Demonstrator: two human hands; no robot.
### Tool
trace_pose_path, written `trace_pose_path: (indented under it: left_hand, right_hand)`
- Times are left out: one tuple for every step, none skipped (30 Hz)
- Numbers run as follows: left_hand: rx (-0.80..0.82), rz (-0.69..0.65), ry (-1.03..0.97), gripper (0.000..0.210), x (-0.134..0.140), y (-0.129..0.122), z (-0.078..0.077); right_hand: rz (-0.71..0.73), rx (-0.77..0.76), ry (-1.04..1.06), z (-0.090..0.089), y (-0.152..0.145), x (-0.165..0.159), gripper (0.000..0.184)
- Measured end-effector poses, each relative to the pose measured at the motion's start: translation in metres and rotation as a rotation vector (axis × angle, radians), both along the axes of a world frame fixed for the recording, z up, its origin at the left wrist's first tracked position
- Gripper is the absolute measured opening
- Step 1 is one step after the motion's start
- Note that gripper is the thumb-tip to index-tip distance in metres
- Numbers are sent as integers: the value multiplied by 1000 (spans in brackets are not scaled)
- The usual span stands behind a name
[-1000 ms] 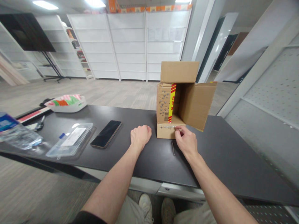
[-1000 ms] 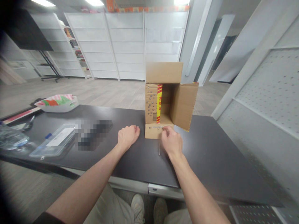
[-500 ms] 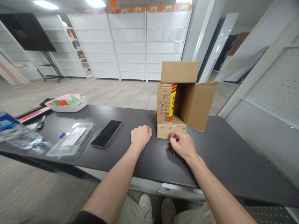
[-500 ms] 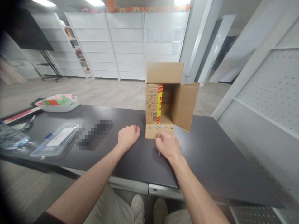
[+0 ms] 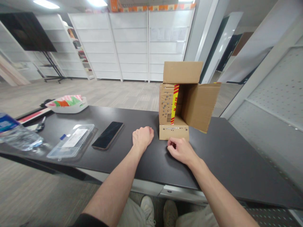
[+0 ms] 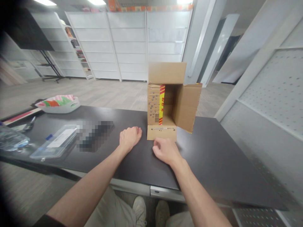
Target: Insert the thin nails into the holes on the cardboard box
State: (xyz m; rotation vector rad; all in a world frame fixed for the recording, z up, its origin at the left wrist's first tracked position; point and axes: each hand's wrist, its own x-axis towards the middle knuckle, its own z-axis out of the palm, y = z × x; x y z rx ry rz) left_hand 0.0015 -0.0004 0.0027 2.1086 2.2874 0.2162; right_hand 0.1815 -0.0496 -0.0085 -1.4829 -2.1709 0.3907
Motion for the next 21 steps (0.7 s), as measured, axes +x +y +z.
trace_pose_path:
  left_hand:
    - [-2, 1, 2, 51, 0, 0, 0]
    - [-3, 2, 4, 51, 0, 0, 0]
    - [-4, 2, 5, 51, 0, 0, 0]
    - [-4, 1, 5, 51, 0, 0, 0]
    - [-2, -2, 4, 50, 0, 0, 0]
    - [4, -5, 3, 50, -1, 1, -1]
    - [11, -8, 3, 50, -1, 1, -1]
    - [18, -9, 4, 49, -1, 1, -1]
    - [24, -8, 6, 49, -1, 1, -2]
    - [27, -6, 8, 50, -1, 1, -2]
    - [26, -2, 10, 50, -1, 1, -2]
    - [24, -1, 11, 50, -1, 1, -2]
    - [21, -1, 11, 50, -1, 1, -2]
    - [19, -2, 11, 50, -1, 0, -2]
    - [18, -4, 10, 50, -1, 0, -1]
    - [18, -7, 8, 50, -1, 0, 0]
    - [19, -8, 6, 49, 0, 0, 0]
    - [21, -9, 5, 49, 0, 0, 0]
    - [25, -11, 4, 49, 0, 0, 1]
    - [28, -14, 3, 49, 0, 0, 0]
    - [31, -17, 4, 49, 0, 0, 0]
  right_hand:
    - [20, 0, 17, 0, 0, 0, 16]
    - [41, 4, 31, 0, 0, 0, 16]
    - [64, 9, 42, 1, 0, 0, 16]
    - [87, 17, 50, 1, 0, 0, 15]
    - [111, 26, 53, 2, 0, 0, 14]
    - [133, 37, 54, 3, 0, 0, 14]
    - [153, 47, 54, 4, 0, -1, 13]
    - [170, 55, 53, 4, 0, -1, 14]
    - [184, 60, 51, 5, -1, -1, 14]
    - [195, 63, 50, 6, -1, -2, 13]
    - [205, 63, 49, 6, -1, -2, 13]
    - [214, 63, 47, 7, -1, -3, 13]
    - [224, 64, 42, 7, -1, -3, 13]
    - [232, 66, 34, 6, -2, -3, 12]
    - [239, 70, 23, 6, -1, -3, 12]
    - [245, 73, 10, 6, -1, -3, 12]
    - [248, 77, -2, 5, -1, -3, 12]
    - [250, 80, -11, 5, -1, -4, 11]
    - [251, 81, -18, 5, -1, -4, 11]
    - [251, 80, -22, 5, -1, -4, 11]
    - [249, 78, -23, 5, -1, -4, 11]
